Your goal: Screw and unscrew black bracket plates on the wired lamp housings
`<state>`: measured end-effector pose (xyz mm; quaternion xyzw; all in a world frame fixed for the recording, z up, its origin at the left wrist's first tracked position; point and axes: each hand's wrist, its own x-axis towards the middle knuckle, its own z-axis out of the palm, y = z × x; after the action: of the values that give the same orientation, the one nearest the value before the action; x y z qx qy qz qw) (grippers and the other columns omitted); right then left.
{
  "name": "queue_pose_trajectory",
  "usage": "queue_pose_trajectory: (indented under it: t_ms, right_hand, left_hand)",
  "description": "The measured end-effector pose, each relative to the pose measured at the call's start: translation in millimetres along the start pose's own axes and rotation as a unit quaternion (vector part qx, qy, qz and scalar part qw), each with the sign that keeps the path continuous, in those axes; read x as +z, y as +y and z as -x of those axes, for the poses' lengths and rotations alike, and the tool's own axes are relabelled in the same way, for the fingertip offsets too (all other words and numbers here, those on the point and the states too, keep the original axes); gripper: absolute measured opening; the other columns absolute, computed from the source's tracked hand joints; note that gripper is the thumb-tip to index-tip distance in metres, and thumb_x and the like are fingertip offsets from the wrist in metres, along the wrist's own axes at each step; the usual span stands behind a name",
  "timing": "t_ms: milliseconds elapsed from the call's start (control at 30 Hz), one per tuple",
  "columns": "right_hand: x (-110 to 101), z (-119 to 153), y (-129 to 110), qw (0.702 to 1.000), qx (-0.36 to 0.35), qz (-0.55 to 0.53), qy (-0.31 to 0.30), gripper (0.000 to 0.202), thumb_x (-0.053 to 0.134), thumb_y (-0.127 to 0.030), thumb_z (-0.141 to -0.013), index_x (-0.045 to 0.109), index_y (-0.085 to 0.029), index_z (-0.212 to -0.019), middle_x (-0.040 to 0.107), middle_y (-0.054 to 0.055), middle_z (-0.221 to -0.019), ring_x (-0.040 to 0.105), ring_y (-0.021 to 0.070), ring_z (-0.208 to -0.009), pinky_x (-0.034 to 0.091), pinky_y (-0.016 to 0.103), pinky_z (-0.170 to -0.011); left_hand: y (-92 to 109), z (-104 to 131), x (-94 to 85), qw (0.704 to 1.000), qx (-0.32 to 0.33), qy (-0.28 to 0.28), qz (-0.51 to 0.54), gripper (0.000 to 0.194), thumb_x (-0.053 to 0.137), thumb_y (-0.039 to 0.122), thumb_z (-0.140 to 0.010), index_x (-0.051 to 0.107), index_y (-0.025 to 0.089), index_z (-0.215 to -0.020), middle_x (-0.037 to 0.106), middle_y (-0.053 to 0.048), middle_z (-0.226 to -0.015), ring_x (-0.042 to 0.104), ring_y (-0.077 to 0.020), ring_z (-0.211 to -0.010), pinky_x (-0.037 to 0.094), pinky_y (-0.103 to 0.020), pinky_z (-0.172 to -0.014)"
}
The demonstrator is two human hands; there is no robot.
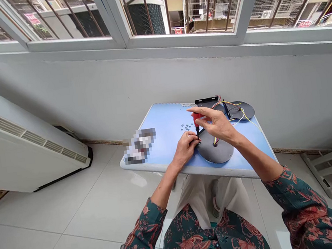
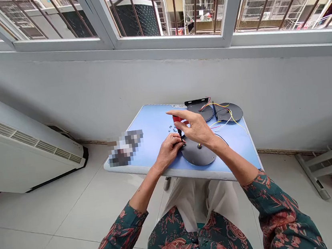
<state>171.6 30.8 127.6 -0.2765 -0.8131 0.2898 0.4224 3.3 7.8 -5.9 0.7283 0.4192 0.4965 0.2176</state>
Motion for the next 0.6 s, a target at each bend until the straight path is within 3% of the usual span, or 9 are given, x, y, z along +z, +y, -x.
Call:
queue_pose_trajectory:
  t_ms: [167,267,400,600]
  right_hand:
    - [9.0,1.4,1.9,0.993,-0.044,0.073,0.077,0.033,0.070,-0.022,-0.088,0.078,-0.027,-0.119,0.069,0.003,-0.091,0.066,0.0173,-0.083,0.061,0.030,-0.073]
    - [11.5,2.3,7.5,0.994,-0.023,0.055,0.091,0.039,0.071,-0.022,-0.086,0.073,-0.027,-0.125,0.072,0.003,-0.098,0.069,0.0169,-0.079,0.062,0.034,-0.079]
    - [9.9,7.0,12.7,0.996,0.029,0.000,0.081,0.037,0.069,-0.026,-0.088,0.068,-0.025,-0.125,0.076,0.004,-0.102,0.075,0.0206,-0.089,0.062,0.040,-0.090]
    - [-4.7,13.7,25.4,0.997,0.044,-0.041,0.039,0.032,0.065,-0.037,-0.097,0.066,-0.026,-0.127,0.077,0.007,-0.109,0.075,0.0232,-0.103,0.060,0.045,-0.098]
  left_hand:
    - [3.1,-1.0,6.9,1.000,-0.013,0.016,-0.013,0.014,0.066,0.011,-0.090,0.062,0.019,-0.079,0.063,-0.006,-0.099,0.063,-0.0200,-0.098,0.052,-0.036,-0.094]
    - [2.4,-3.1,10.4,0.999,-0.031,0.020,-0.021,0.016,0.068,0.010,-0.089,0.059,0.019,-0.079,0.062,-0.005,-0.100,0.062,-0.0192,-0.097,0.052,-0.034,-0.091]
    - [3.4,-5.2,11.0,0.998,-0.047,0.010,-0.034,0.017,0.074,0.014,-0.088,0.059,0.019,-0.081,0.062,-0.005,-0.101,0.062,-0.0185,-0.096,0.052,-0.032,-0.090]
    - [14.7,-5.8,7.0,0.994,-0.072,-0.029,-0.080,0.014,0.076,0.019,-0.089,0.062,0.019,-0.088,0.063,-0.007,-0.108,0.063,-0.0192,-0.101,0.053,-0.031,-0.092]
